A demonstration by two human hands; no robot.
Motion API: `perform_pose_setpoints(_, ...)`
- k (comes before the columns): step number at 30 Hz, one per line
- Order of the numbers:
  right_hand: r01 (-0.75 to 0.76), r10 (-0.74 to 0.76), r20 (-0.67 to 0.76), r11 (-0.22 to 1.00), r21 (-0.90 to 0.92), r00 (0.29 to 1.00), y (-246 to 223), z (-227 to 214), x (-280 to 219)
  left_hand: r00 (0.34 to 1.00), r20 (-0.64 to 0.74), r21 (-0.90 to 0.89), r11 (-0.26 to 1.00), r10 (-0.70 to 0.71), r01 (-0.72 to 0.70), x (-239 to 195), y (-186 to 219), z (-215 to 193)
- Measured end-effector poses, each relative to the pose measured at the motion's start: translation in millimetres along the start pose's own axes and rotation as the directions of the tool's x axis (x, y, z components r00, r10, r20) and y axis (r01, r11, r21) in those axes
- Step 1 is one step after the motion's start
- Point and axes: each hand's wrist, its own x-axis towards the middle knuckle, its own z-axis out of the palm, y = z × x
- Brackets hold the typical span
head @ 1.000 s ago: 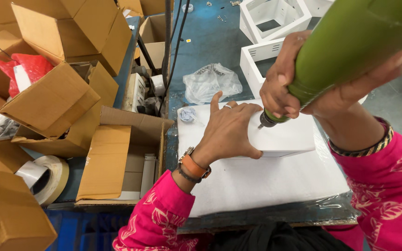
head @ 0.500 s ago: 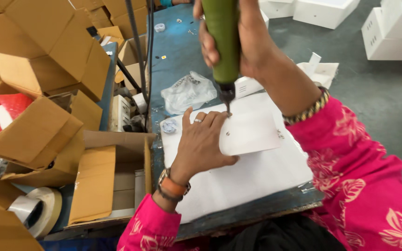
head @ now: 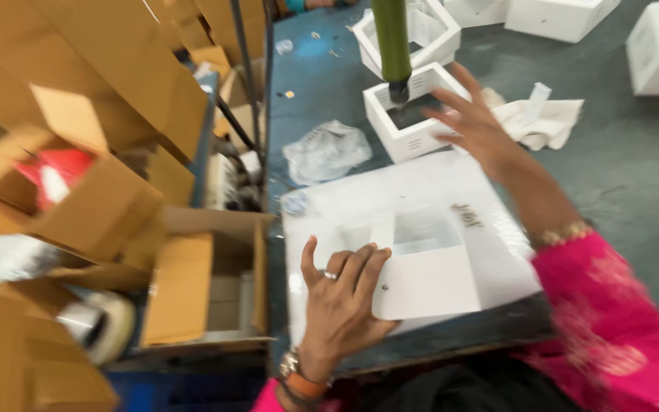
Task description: The person assembles white plastic electronic enclosures on a workbench. They align parts, insert screws, and use a green cordless screwdriver to fasten components together. Completed units are set aside on the table.
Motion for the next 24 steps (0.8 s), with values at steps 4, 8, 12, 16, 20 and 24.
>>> perform_pose_setpoints(4, -0.077, 0.069, 0.048, 0.978, 0.192, 0.996, 79, -43, -102, 0.969, -0.183, -0.198, 0.971, -0.168, 0.131, -9, -7, -16)
perform_pose_setpoints(8, -0.315, 0.412, -0.201, 0.867, 0.385, 0.889, 157, -37, -170, 0.901, -0.290, -0.616, 0.783, -0.323, 0.083, -21, -12, 22)
perform_pose_setpoints(12, 0.122, -0.176, 0.007, 0.710, 0.694, 0.984, 160, -20, -175, 0.848, -0.120, -0.941, 0.333, -0.517, 0.069, -29, -13, 69)
perform_pose_setpoints(16, 0.264, -0.235, -0.121, 0.857, 0.442, 0.965, 84, 2, -179, 0.898, -0.090, -0.950, 0.307, -0.431, 0.052, -22, -15, 72)
perform_pose_setpoints(20, 0.358, -0.384, -0.250, 0.923, -0.142, 0.889, -7, 42, -179, 0.872, -0.124, -0.959, 0.283, -0.474, 0.018, -17, -16, 19)
perform_pose_setpoints(24, 0.409, -0.557, -0.013, 0.624, -0.666, 0.830, -55, 81, -164, 0.948, -0.270, -0.356, 0.933, -0.166, 0.061, -13, -17, -37)
